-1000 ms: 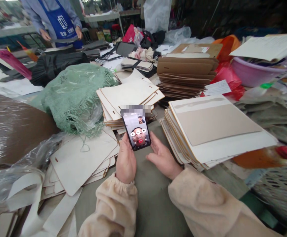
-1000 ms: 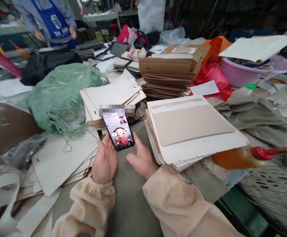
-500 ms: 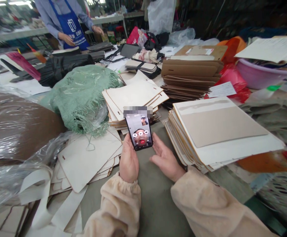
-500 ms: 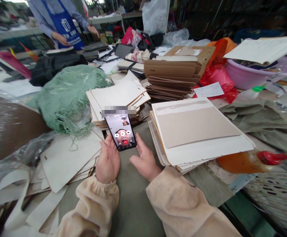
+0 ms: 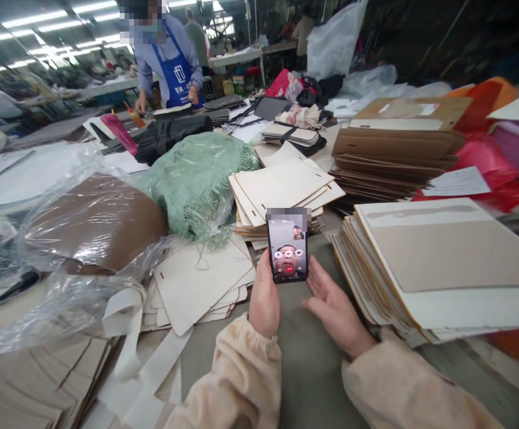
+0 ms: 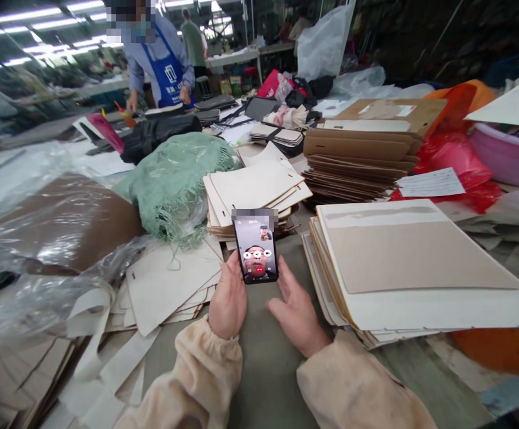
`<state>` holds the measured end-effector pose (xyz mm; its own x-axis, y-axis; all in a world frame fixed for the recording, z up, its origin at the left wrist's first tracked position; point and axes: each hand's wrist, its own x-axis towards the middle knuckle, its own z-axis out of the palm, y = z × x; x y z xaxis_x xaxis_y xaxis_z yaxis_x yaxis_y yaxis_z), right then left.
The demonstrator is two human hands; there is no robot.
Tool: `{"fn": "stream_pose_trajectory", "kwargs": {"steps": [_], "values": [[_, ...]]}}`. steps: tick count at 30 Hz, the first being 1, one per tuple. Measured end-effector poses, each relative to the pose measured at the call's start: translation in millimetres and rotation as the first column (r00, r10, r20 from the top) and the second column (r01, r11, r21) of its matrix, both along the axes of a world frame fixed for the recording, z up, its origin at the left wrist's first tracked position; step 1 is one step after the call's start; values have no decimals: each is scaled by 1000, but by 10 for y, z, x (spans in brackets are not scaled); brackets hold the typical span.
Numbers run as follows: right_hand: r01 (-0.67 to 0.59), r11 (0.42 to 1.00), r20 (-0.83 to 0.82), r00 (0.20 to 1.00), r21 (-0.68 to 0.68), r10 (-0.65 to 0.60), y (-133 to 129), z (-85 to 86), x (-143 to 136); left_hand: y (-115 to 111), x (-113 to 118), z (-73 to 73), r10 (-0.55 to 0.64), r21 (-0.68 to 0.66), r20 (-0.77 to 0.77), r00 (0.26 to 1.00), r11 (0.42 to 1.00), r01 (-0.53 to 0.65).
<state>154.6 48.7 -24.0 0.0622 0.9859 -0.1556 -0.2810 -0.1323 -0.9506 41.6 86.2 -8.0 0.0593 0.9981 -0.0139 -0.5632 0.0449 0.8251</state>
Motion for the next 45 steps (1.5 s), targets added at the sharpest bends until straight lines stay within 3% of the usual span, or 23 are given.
{"fn": "stream_pose_trajectory", "kwargs": {"steps": [19, 25, 45], "values": [[29, 993, 105, 994, 114, -41, -55, 97, -77, -78, -43, 156, -49, -41, 3, 999, 998, 49], [27, 989, 176, 983, 144, -52, -93, 87, -83, -95, -60, 169, -38, -48, -35, 999, 998, 36], [30, 988, 188, 981, 152, -58, -107, 94, -87, -115, -49, 189, -32, -18, -53, 998, 999, 31]]}}
